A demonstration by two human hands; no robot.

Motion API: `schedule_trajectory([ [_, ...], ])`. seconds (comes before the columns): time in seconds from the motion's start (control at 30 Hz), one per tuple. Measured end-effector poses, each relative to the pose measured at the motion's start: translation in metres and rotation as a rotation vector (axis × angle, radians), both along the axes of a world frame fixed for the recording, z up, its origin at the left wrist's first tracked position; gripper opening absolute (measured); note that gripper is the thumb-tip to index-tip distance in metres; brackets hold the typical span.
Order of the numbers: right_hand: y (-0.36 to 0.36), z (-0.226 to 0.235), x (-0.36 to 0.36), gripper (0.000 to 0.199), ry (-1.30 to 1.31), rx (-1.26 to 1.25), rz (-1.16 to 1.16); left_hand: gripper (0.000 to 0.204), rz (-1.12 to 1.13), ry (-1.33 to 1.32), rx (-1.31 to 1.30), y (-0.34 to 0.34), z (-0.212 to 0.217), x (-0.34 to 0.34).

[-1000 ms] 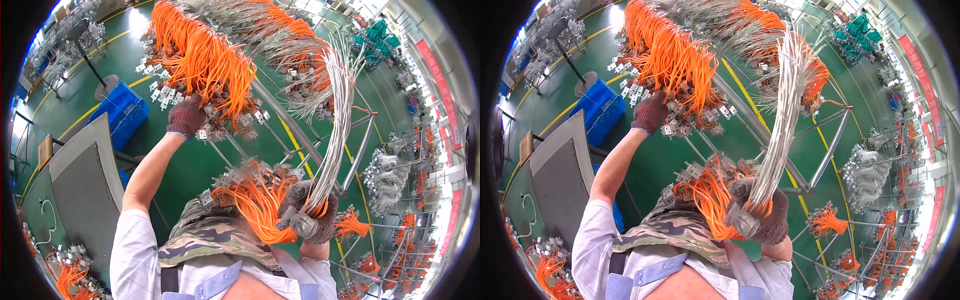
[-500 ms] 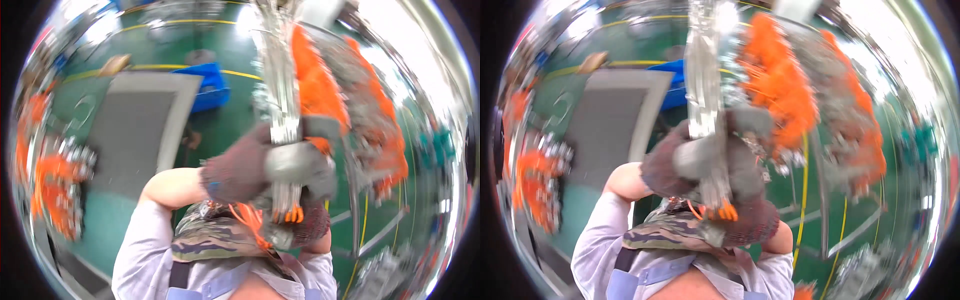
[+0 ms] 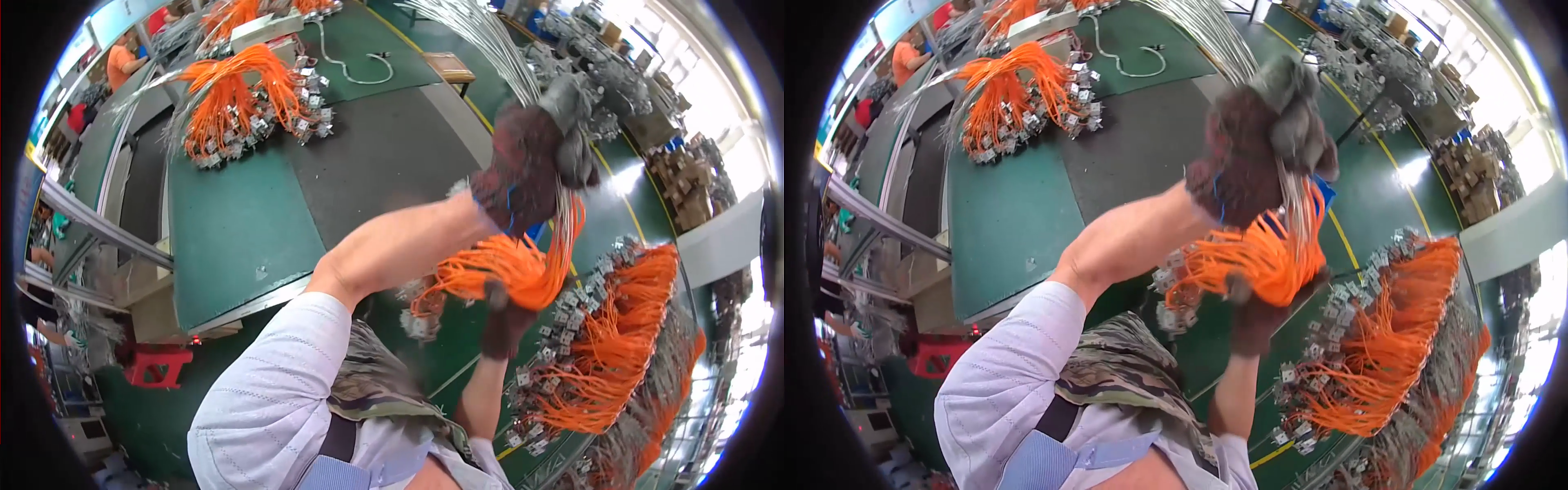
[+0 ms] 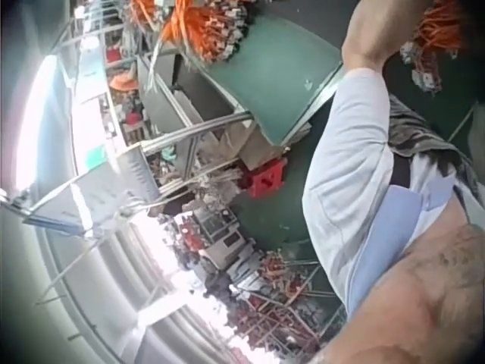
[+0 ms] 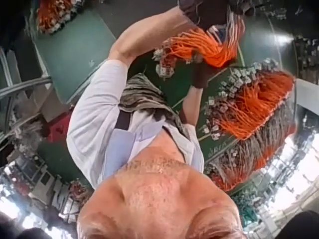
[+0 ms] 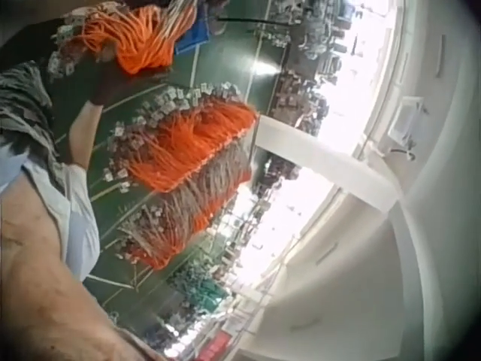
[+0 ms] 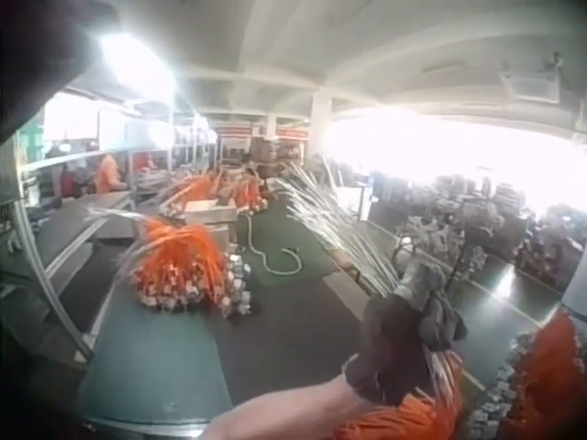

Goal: Transferring and organizing large bundles of orange electrical wire harnesses from a workbench to a storage rack.

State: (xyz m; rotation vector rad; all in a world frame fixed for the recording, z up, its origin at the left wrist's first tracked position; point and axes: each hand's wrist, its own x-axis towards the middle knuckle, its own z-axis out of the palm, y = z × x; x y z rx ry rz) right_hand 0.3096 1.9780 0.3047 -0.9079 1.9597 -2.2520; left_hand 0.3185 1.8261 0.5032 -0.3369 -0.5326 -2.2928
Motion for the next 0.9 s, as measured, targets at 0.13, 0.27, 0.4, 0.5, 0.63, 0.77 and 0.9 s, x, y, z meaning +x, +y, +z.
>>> schedule_trajectory([
  [0.13,-0.132,0.019,-0.067,0.087,0.18,-0.31,-0.096,0.027,0.121,0.148,0.016,-0.102,0.006,-0.01],
  [0.27,-0.259,0.053,-0.095,0.075,0.46,-0.207,-0.085,0.021,0.187,0.294,-0.182,-0.256,-0.002,0.012],
  [0.4,-0.398,0.09,-0.092,0.069,0.869,-0.171,-0.124,0.019,0.341,0.195,-0.326,-0.363,-0.024,0.104],
  [0.5,-0.521,0.072,-0.087,0.063,0.773,-0.207,0.161,0.021,0.452,-0.11,-0.104,-0.414,-0.06,0.179],
  [0.63,-0.665,0.024,-0.02,0.073,0.988,-0.098,0.328,0.021,0.701,-0.343,0.223,-0.514,-0.153,0.252],
  [0.77,-0.744,-0.032,0.067,0.1,0.695,0.292,0.706,0.028,0.795,-0.451,0.405,-0.619,-0.227,0.354],
  [0.9,-0.776,-0.036,0.07,0.107,0.656,0.383,0.682,0.032,1.043,-0.93,-0.156,-0.644,-0.223,0.357],
])
